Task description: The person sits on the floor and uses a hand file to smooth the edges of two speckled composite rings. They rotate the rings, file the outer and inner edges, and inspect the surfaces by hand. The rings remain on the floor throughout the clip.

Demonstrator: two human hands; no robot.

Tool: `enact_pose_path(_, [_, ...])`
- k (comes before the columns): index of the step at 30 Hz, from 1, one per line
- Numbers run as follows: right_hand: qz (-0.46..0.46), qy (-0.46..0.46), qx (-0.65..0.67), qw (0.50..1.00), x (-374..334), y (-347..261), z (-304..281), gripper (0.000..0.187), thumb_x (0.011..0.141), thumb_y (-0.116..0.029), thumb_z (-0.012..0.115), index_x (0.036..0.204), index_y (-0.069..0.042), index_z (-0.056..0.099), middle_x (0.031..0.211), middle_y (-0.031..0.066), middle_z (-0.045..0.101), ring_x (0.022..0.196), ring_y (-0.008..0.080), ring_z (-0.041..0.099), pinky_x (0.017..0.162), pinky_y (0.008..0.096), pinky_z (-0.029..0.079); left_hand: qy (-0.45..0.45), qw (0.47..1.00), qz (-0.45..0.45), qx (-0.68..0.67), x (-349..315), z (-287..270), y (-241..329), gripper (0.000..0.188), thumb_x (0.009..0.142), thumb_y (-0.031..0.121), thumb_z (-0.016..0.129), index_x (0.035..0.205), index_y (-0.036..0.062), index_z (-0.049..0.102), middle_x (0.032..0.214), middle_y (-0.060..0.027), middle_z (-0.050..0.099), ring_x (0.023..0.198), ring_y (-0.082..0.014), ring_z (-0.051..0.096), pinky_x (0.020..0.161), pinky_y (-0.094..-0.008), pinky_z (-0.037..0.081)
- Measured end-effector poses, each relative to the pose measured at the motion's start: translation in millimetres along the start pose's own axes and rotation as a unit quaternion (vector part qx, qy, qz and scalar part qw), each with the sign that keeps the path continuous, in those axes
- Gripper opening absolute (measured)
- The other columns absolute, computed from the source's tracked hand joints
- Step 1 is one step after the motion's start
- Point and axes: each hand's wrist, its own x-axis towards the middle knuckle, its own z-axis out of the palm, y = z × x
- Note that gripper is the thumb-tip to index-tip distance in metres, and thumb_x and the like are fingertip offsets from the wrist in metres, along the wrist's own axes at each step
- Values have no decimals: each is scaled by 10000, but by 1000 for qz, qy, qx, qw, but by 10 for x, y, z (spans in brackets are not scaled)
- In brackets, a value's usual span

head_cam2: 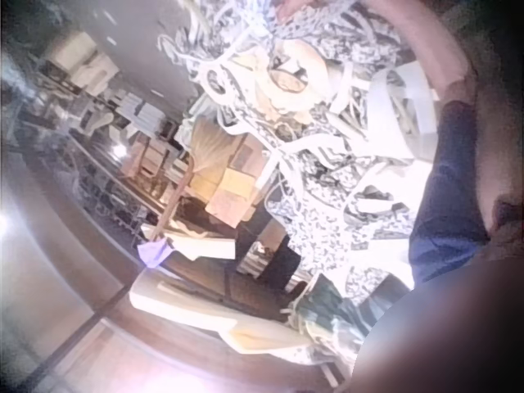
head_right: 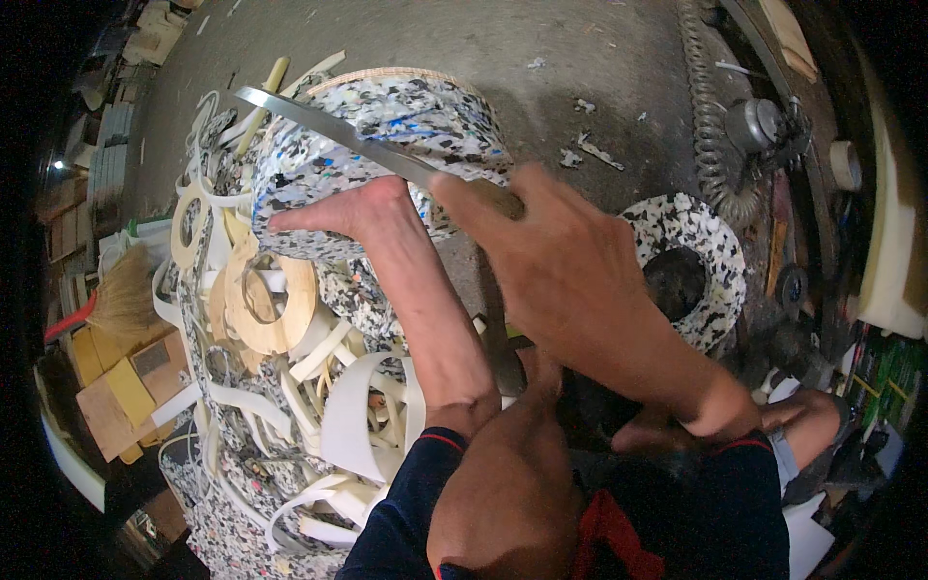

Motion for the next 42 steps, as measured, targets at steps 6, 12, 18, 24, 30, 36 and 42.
enact_pose_path(6, [24, -12, 18, 999, -282, 88, -178, 515, 892, -6, 648, 1374, -187, 618, 953, 138, 593, 736, 301, 650, 624, 401, 526, 0, 1000, 13, 18, 140, -111, -2, 1201, 764, 941, 426, 1618, 125, 205, 1668, -133, 210, 1526, -340, 210, 1235, -562, 168])
enact_pose_path(12, [-9, 21, 11, 1000, 50, 44, -8, 512, 895, -12, 648, 1373, -192, 618, 962, 134, 600, 736, 301, 653, 619, 400, 523, -32, 999, -11, 7, 27, -82, -41, 1151, 795, 931, 382, 1609, 130, 239, 1657, -124, 251, 1516, -346, 234, 1235, -552, 180])
enact_pose_path(18, [20, -2, -1, 1000, -121, 118, -36, 507, 897, -21, 655, 1371, -196, 622, 973, 136, 608, 745, 303, 659, 616, 392, 524, -10, 1000, -24, -1, -6, 3, -15, 1114, 813, 921, 360, 1604, 144, 258, 1647, -120, 273, 1509, -342, 256, 1237, -538, 194])
enact_pose_path(24, [31, 6, 12, 999, -295, 172, -110, 522, 889, -17, 657, 1374, -207, 621, 960, 135, 609, 748, 303, 661, 613, 392, 525, -1, 1000, -18, -3, -11, 14, -38, 1121, 811, 921, 363, 1605, 138, 249, 1648, -119, 270, 1506, -335, 268, 1239, -532, 189])
enact_pose_path(30, [-15, 29, 1, 999, 79, 84, 59, 519, 891, -32, 663, 1378, -204, 611, 964, 128, 604, 748, 305, 664, 621, 399, 527, 15, 998, -56, -15, -38, 7, -83, 1148, 814, 922, 352, 1613, 110, 202, 1656, -131, 245, 1517, -326, 239, 1240, -527, 180])
enact_pose_path(36, [33, -14, -8, 999, -218, 192, -35, 535, 882, -15, 666, 1382, -198, 610, 989, 135, 604, 758, 311, 661, 637, 409, 528, 47, 998, -12, 26, 81, -59, -80, 1139, 823, 913, 344, 1614, 106, 197, 1654, -133, 250, 1518, -329, 239, 1241, -524, 178])
enact_pose_path(42, [58, -14, 3, 998, -330, 278, -81, 558, 869, 20, 658, 1397, -155, 600, 1004, 161, 599, 793, 318, 655, 693, 397, 532, 24, 1000, -7, -6, 104, -64, -54, 1098, 856, 890, 288, 1613, 99, 199, 1659, -135, 237, 1526, -319, 227, 1255, -490, 153])
